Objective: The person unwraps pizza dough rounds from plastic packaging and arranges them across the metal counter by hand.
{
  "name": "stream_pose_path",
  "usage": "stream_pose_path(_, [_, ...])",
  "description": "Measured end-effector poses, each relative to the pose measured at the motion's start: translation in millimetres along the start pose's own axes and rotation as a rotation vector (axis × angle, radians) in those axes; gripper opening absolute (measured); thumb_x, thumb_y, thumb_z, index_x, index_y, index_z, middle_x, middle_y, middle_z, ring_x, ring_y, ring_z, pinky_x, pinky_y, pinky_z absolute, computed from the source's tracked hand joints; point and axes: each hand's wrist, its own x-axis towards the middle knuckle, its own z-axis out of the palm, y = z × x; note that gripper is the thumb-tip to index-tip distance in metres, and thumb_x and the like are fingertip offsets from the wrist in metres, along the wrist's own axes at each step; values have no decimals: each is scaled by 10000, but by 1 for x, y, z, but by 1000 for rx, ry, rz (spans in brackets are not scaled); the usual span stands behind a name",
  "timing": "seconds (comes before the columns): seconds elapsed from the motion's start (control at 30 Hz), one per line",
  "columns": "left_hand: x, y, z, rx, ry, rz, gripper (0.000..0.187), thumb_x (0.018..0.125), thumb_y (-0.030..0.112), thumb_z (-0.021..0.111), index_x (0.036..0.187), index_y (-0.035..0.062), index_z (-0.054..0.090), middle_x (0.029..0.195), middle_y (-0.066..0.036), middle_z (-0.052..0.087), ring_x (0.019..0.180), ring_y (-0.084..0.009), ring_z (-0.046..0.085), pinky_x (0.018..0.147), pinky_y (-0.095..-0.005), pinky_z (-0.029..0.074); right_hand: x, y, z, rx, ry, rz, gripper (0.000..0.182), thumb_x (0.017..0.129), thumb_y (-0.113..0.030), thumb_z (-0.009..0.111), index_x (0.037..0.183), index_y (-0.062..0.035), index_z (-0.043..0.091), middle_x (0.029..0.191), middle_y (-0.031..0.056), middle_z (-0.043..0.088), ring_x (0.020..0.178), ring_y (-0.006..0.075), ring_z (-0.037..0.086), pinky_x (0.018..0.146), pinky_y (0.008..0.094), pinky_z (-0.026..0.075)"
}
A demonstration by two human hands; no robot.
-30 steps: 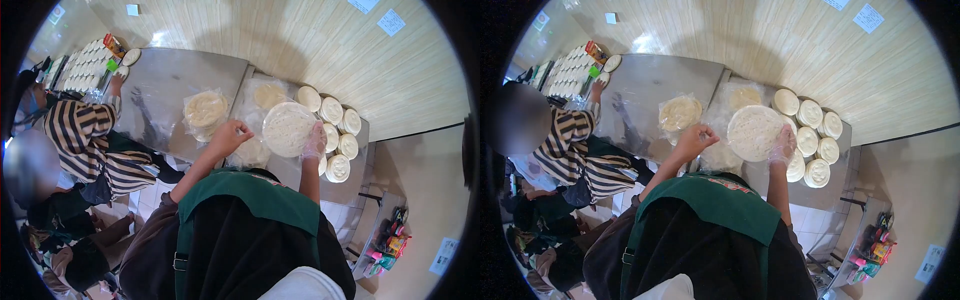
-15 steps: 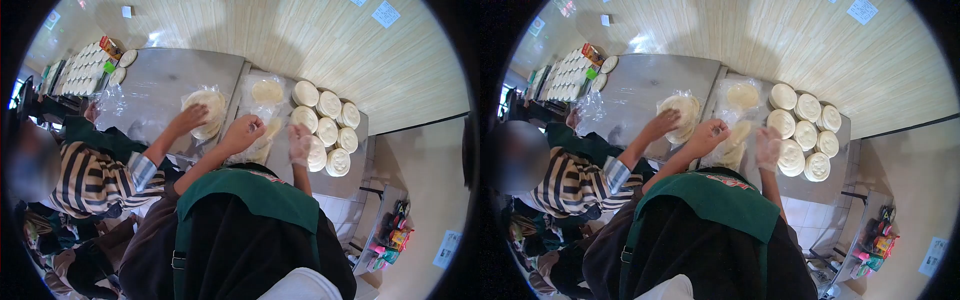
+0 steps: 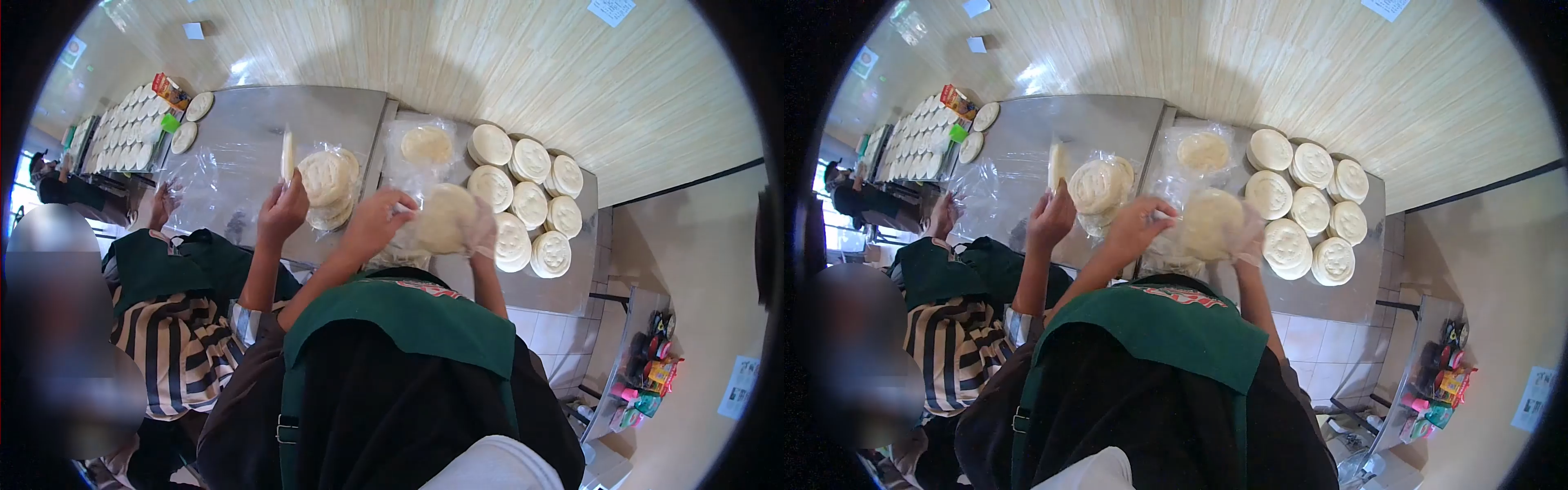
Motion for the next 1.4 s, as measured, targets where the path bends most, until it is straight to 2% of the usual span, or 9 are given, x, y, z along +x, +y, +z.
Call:
stream_pose_path(0.1, [3,-15,-15,82,69,-128,169,821,108,698,980,57,670,945,-117,652,905,-245,617,817,-338,466,13,-42,-72,299,41,329,606,768,-159,719,1294,35,488,1178,153,617,1051,255,615,909,358,497])
stream_pose_path(0.3, [13,-1,-7,-220,-24,-198,312,946,302,587,1004,7,671,994,-91,672,909,-157,610,780,-304,476,23,-109,-111,957,-87,438,578,804,-58,708,1307,62,450,1168,160,614,1015,205,624,868,315,527])
stream_pose_path(0.37, [14,10,3,-614,-17,-314,421,985,382,515,980,-6,676,887,-54,684,775,-101,605,706,-266,472,21,-119,-93,768,-176,449,587,794,-78,733,1297,60,465,1143,140,628,981,196,632,857,308,526])
stream_pose_path(0.63, [4,-23,22,-616,268,-369,409,1010,364,470,837,56,677,759,25,622,589,-26,473,540,-200,377,-13,-108,-70,913,-441,450,408,826,-157,742,1167,20,604,1029,55,677,921,130,634,794,277,513])
stream_pose_path(0.83, [-2,-40,6,-577,577,-325,399,1008,400,460,852,84,648,781,6,636,594,-35,470,552,-209,390,-21,-24,-74,1348,327,705,402,862,-157,698,1210,8,584,1046,108,672,896,203,656,826,320,520])
stream_pose_path(0.93, [-4,-39,0,-570,602,-333,402,1009,395,459,854,75,647,788,0,637,602,-42,479,555,-211,394,-30,85,-57,1168,502,744,511,877,-156,678,1311,-20,447,1141,112,632,1006,238,631,876,378,515])
stream_pose_path(1.07, [-6,-36,3,-559,565,-330,408,1010,395,458,860,69,653,794,-1,641,622,-49,489,570,-214,399,-57,226,-16,351,540,1053,606,814,-207,737,1313,-17,452,1158,124,630,1053,235,618,886,354,507])
stream_pose_path(1.2, [-8,-38,4,-521,519,-318,415,1010,395,458,856,67,659,812,-7,651,647,-51,497,594,-218,407,-48,185,-21,-163,424,1234,594,797,-208,745,1291,-12,481,1140,129,638,1015,226,629,865,339,512])
stream_pose_path(1.4, [-13,-36,7,-494,502,-310,415,1013,382,457,833,66,658,834,-17,664,665,-45,496,618,-217,409,-24,137,-45,-334,229,1348,576,772,-209,758,1258,-5,526,1114,136,649,957,214,646,832,317,520])
